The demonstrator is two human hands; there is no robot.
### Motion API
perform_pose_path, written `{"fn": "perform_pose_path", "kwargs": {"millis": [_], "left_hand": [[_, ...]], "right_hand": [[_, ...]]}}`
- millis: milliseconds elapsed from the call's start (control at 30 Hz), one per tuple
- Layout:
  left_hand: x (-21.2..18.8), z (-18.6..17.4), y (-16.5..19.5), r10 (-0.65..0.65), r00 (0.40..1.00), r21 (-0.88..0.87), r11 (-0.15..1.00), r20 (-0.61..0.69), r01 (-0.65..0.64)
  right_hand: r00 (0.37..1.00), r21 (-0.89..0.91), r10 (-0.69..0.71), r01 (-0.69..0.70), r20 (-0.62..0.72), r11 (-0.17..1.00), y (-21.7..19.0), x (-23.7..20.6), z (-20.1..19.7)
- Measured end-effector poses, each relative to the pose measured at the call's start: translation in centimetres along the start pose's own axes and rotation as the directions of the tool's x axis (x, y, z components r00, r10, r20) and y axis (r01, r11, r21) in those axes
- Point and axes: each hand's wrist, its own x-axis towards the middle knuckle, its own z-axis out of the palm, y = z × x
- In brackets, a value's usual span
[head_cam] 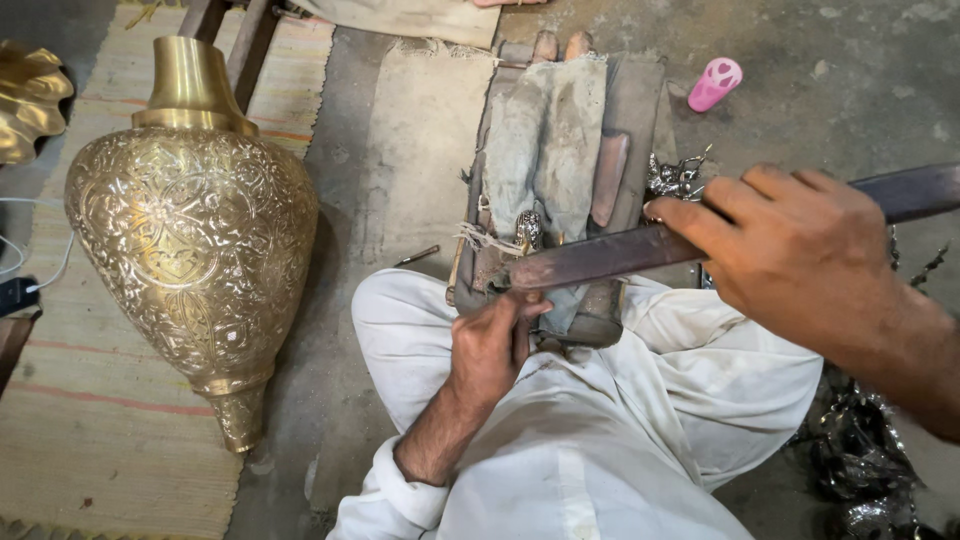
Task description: The person sits cross-legged on the floor holding small metal deer figurines, filing and smoothing their surfaces with a hand file. They reposition the figurines, tie one with string to a padded board, and continue filing different pieces one at a time.
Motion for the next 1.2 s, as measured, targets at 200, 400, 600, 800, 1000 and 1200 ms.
{"fn": "perform_pose_path", "kwargs": {"millis": [200,400,600,800,1000,1200], "left_hand": [[-0.1,-0.1,0.3,-0.034,0.999,-0.017,0.999,-0.013,0.034],[0.1,-0.2,0.2,-0.048,0.999,0.058,0.997,-0.002,0.048],[-0.1,0.1,-0.1,-0.069,0.998,0.001,0.998,-0.017,0.069],[-0.2,-0.1,0.0,-0.004,1.000,0.022,1.000,0.025,0.003],[-0.2,0.1,0.3,-0.052,0.998,-0.011,0.999,-0.025,0.052],[-1.0,0.3,-0.7,-0.009,1.000,-0.016,1.000,0.018,0.010]], "right_hand": [[1.000,-0.016,0.022,-0.022,-0.007,1.000,0.2,1.0,-1.9],[1.000,0.026,-0.009,0.009,0.015,1.000,-0.4,0.9,-2.2],[0.998,-0.091,0.002,0.003,0.055,0.996,-0.2,0.5,-1.8],[0.998,-0.073,0.000,0.005,0.061,0.997,-0.1,0.1,-1.6],[0.998,-0.078,0.030,-0.025,0.063,0.997,-0.7,0.2,-1.8],[0.995,-0.104,0.034,-0.025,0.091,0.994,-0.5,-0.4,-1.4]]}}
